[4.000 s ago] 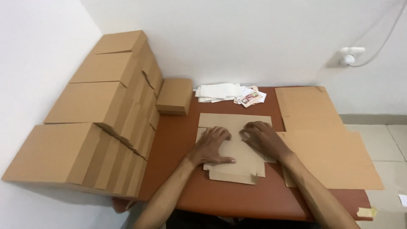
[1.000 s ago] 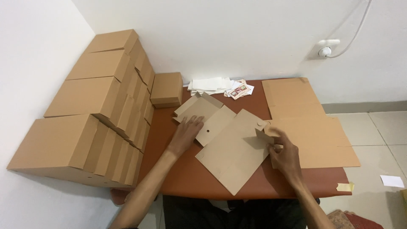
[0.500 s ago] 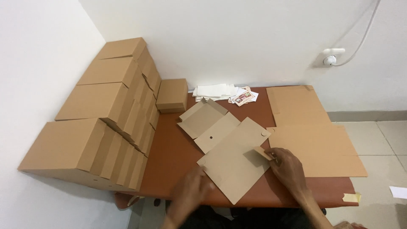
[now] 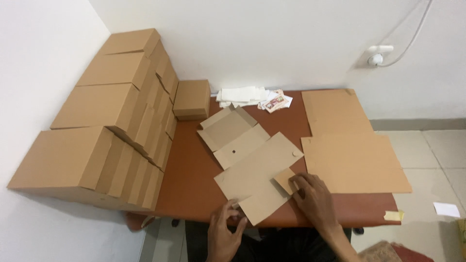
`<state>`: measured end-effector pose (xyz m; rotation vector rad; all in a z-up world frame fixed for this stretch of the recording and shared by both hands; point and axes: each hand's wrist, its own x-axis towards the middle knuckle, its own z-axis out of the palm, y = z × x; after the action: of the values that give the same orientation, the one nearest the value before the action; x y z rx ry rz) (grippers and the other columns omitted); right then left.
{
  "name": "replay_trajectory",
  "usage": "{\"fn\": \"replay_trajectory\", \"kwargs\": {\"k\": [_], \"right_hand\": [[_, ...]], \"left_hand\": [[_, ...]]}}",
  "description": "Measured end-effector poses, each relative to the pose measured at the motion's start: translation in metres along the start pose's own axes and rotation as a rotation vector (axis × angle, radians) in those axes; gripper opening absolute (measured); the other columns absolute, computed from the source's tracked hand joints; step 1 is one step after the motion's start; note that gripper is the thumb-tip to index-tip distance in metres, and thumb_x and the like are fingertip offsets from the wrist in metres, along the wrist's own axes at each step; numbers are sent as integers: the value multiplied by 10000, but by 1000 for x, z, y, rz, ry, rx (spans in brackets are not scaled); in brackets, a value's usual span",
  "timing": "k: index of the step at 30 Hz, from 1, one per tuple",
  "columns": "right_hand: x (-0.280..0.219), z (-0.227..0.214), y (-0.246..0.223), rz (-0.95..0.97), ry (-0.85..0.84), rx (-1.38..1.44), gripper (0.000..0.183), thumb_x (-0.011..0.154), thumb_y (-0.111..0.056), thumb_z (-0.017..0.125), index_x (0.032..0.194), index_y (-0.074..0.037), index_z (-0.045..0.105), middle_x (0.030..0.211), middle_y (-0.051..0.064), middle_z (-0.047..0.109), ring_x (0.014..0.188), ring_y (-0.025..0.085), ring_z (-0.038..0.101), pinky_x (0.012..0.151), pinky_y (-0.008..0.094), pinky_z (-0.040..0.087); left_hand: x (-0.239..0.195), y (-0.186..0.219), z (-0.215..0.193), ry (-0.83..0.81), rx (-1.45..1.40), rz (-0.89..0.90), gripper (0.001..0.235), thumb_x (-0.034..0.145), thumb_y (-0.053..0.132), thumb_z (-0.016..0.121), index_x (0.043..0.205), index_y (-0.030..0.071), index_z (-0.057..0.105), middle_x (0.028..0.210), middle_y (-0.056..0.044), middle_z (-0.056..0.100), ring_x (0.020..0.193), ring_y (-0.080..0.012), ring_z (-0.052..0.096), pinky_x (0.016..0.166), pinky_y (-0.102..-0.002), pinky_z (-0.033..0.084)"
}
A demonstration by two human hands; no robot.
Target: Folding a flat cardboard cutout into a box and placing small paper items inside.
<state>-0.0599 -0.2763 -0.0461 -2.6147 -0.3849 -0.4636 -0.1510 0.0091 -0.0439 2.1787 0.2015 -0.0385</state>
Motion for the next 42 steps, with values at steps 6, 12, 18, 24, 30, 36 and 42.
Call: {"fn": "replay_trajectory", "kwargs": {"k": [6, 12, 18, 24, 30, 36, 42], "right_hand": [[0, -2, -12, 58, 35, -23, 130, 992, -226, 684, 1098, -161, 723, 1150, -27, 725, 1016, 243, 661, 864, 417, 552], [-21, 15, -23, 55, -61, 0, 258, 887, -166, 751, 1134, -190, 683, 1205, 20, 666, 1097, 266, 655, 892, 429, 550], [-38, 28, -22, -7, -129, -34, 215, 966, -282, 693, 1156, -189, 651, 1327, 43, 637, 1149, 279, 643, 828, 416, 531], [-29, 5, -27, -14, -272, 115, 621, 898, -513, 799, 1342, -102, 658, 1523, 57, 614, 1369, 257, 601, 1099, 424, 510], [30, -18, -21, 160, -209, 157, 456, 952, -454, 707, 1320, -184, 684, 1329, 24, 724, 1210, 270, 677, 981, 435, 547], [58, 26, 5, 139, -145, -203, 694, 857, -676, 727, 1424, -290, 620, 1416, 95, 622, 1255, 385, 591, 966, 539, 510], [112, -28, -30, 470, -446, 97, 487, 986, -519, 660, 1447, -368, 612, 1275, 175, 610, 1100, 355, 649, 922, 456, 553]], "left_hand": [[0, 40, -2, -17, -192, 6, 615, 927, 451, 742, 1485, 244, 585, 1341, 64, 737, 1112, -154, 699, 910, -339, 570], [5, 28, 20, -96, 210, 429, 719, 1033, 660, 554, 1516, 128, 574, 1568, -58, 555, 1473, -328, 425, 1125, -564, 354], [13, 10, 26, -14, 310, 525, 711, 1043, 679, 572, 1461, 106, 630, 1570, -82, 569, 1482, -335, 440, 1151, -560, 328], [14, 12, 9, 28, 340, 588, 734, 995, 743, 561, 1334, 101, 664, 1494, -67, 620, 1439, -304, 481, 1160, -597, 259], [34, 25, -16, 182, 228, 373, 663, 879, 837, 559, 1050, 209, 683, 1305, -8, 712, 1274, -249, 608, 1060, -540, 358], [76, 18, -42, 176, 460, 59, 837, 940, 802, 438, 1581, 266, 485, 1621, -114, 481, 1462, -383, 412, 1107, -635, 334], [114, -1, -32, 143, 540, 132, 836, 931, 721, 609, 1607, 248, 473, 1455, -152, 508, 1304, -383, 476, 1001, -565, 428]]}}
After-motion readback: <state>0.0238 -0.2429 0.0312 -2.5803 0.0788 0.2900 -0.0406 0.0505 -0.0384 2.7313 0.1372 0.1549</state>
